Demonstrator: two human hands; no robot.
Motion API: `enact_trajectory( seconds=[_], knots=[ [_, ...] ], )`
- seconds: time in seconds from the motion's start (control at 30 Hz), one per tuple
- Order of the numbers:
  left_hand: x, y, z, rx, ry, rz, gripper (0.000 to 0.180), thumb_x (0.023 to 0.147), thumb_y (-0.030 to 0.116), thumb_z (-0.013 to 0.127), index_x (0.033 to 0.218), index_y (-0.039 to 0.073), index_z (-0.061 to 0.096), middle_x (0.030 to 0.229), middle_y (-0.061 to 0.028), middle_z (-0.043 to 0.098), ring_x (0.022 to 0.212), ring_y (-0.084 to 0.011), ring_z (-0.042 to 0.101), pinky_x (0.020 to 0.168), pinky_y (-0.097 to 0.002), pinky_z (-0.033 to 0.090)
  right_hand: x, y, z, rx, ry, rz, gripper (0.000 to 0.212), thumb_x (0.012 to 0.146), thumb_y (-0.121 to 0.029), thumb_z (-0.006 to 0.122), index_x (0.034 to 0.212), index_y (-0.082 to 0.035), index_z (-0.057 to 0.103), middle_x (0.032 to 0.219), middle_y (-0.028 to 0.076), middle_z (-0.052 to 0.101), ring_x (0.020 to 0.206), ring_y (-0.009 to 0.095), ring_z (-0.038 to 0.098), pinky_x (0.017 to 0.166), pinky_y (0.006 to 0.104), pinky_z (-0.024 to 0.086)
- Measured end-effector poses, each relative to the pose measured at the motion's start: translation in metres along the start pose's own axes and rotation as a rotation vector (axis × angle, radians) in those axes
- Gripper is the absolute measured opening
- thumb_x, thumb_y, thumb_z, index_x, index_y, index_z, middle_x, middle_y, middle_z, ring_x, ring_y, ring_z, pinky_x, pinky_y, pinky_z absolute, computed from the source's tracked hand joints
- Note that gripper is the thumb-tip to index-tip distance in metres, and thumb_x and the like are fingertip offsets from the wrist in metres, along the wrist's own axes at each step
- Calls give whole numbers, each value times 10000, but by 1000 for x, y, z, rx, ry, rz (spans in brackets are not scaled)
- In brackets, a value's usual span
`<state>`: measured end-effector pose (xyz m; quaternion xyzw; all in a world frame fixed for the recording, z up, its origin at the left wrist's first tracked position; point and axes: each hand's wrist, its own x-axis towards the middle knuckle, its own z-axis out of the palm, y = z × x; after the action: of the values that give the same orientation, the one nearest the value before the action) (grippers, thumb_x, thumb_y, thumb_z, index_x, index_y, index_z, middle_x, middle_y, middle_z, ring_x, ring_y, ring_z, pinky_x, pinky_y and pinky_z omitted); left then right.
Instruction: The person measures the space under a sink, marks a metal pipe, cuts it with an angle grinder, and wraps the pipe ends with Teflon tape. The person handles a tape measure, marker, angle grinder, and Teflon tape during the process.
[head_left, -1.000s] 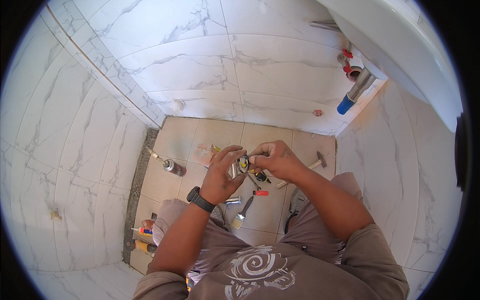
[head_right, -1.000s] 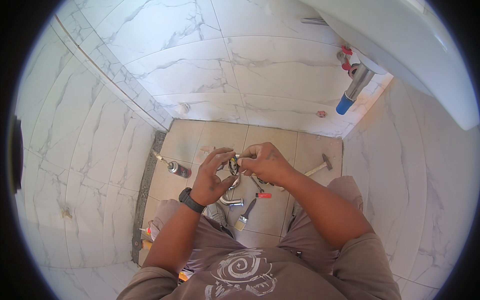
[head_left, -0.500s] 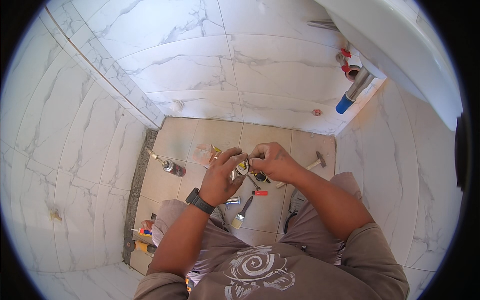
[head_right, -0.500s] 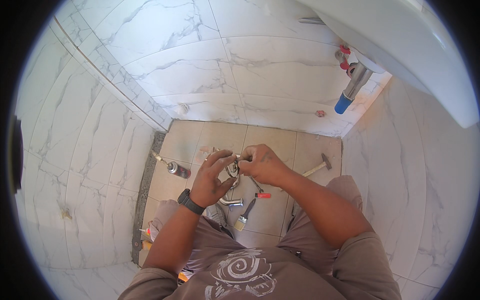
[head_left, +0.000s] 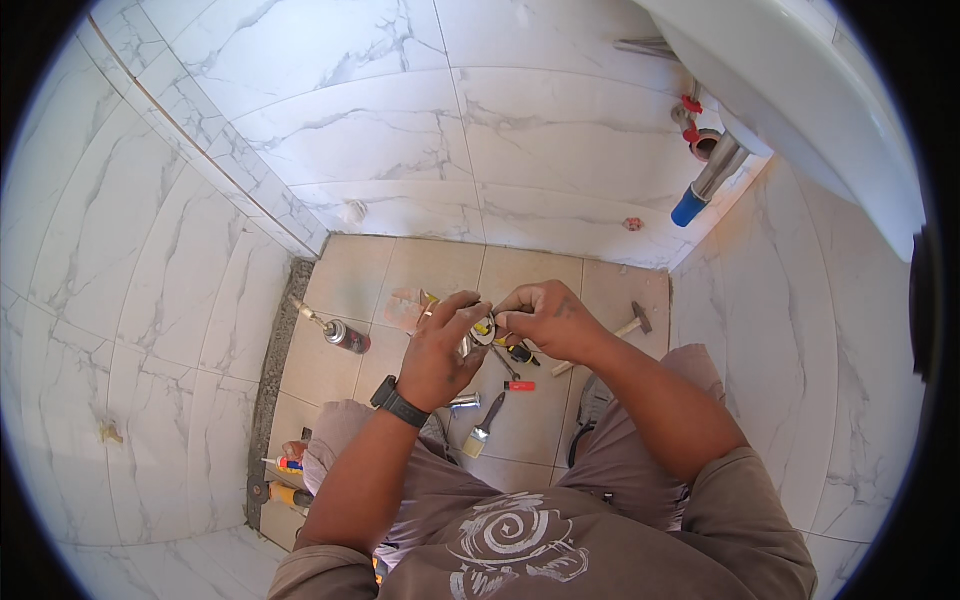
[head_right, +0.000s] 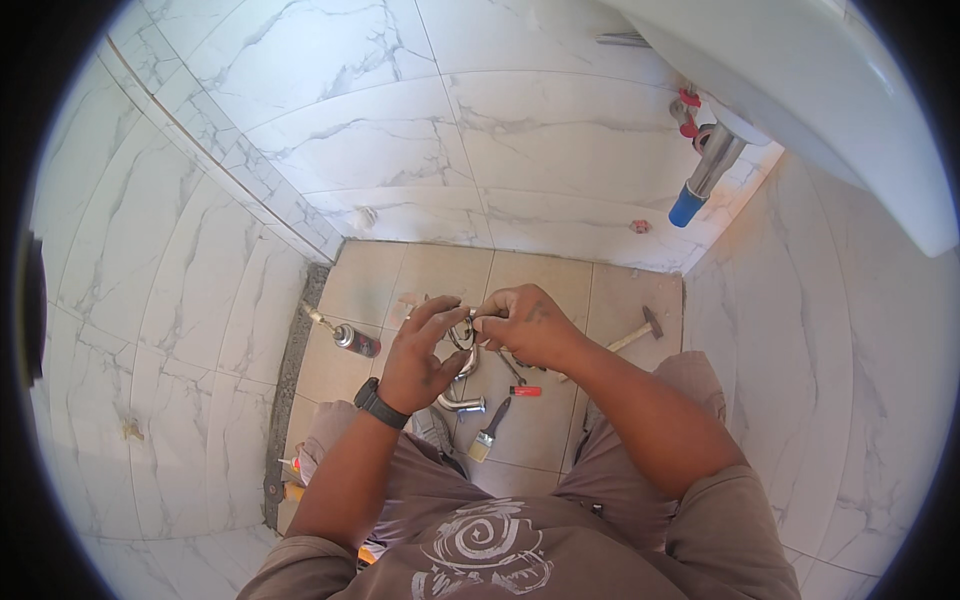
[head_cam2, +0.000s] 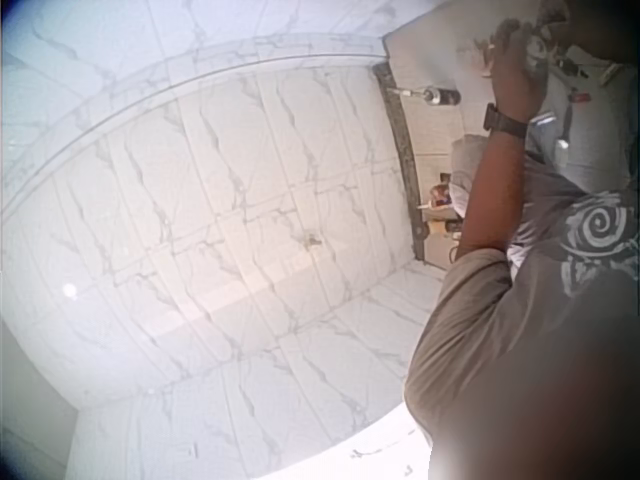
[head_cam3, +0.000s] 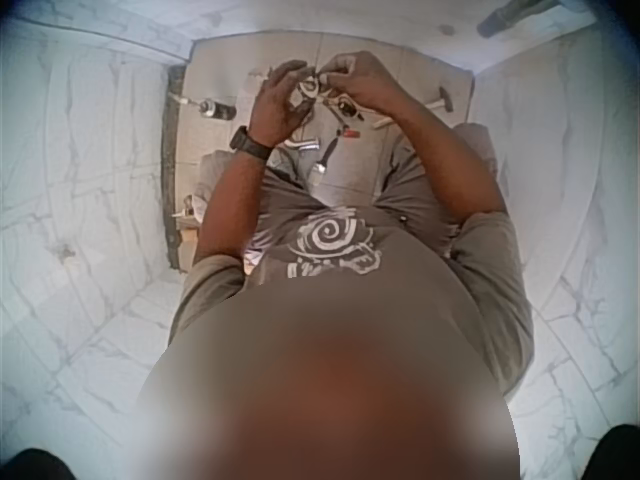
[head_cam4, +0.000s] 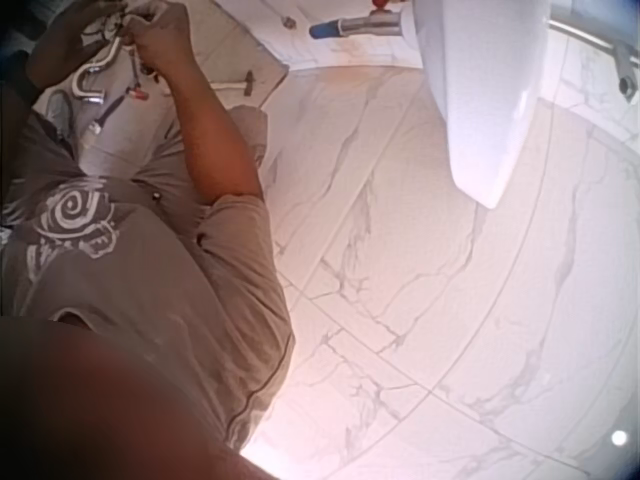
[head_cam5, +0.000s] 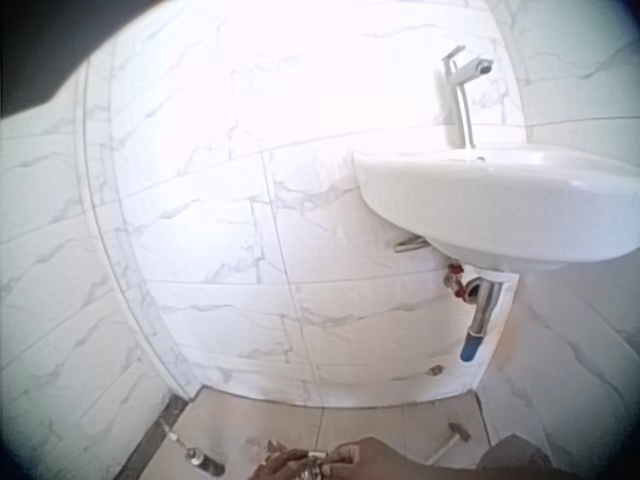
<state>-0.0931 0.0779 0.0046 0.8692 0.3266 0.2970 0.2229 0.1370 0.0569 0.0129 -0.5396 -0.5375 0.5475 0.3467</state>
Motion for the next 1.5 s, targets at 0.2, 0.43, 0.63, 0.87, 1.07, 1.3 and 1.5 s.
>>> enact_trajectory(
  seconds=[0.2,0.43,0.63,0.87,1.07,1.3,1.5],
  knots=[
    [0,2,0,72,-34,8,600,779,46,817,1353,100,652,1398,-164,602,1270,-396,602,1067,-476,509,2,3,2,7,-16,-56,312,944,-236,701,1026,64,721,866,125,764,778,157,740,631,301,548],
    [-1,1,1,60,-29,14,620,782,49,821,1367,93,619,1419,-166,584,1278,-401,595,1068,-475,508,5,8,4,-98,-3,-92,298,949,-223,657,1007,65,703,840,133,758,782,165,743,659,309,557],
    [-2,0,1,40,1,-4,621,779,47,820,1363,91,612,1431,-166,579,1295,-399,585,1079,-474,499,3,1,-1,82,-31,9,318,957,-227,679,1059,72,715,909,146,775,833,184,769,688,298,565],
    [-1,1,0,71,2,23,610,769,45,822,1349,92,637,1420,-167,587,1281,-394,593,1074,-481,498,0,-3,-1,16,-50,5,322,951,-212,703,1098,73,735,934,147,782,832,180,763,698,305,565],
    [0,0,3,118,2,58,587,770,50,819,1331,90,653,1393,-168,595,1260,-392,602,1051,-488,512,4,2,-1,-32,-50,-27,300,923,-209,703,1032,68,738,890,128,776,795,162,740,680,304,554],
    [-1,0,5,104,10,68,616,755,32,796,1347,103,638,1377,-142,589,1227,-385,585,1042,-486,493,6,6,2,-91,-14,-28,293,868,-189,707,1005,69,730,840,115,752,757,153,705,688,308,547],
    [-1,0,5,47,30,24,633,761,32,811,1356,99,607,1385,-144,582,1235,-392,593,1039,-486,499,8,10,2,-38,-1,-41,321,847,-223,704,996,60,731,815,120,750,739,157,708,664,316,535]
  ],
)
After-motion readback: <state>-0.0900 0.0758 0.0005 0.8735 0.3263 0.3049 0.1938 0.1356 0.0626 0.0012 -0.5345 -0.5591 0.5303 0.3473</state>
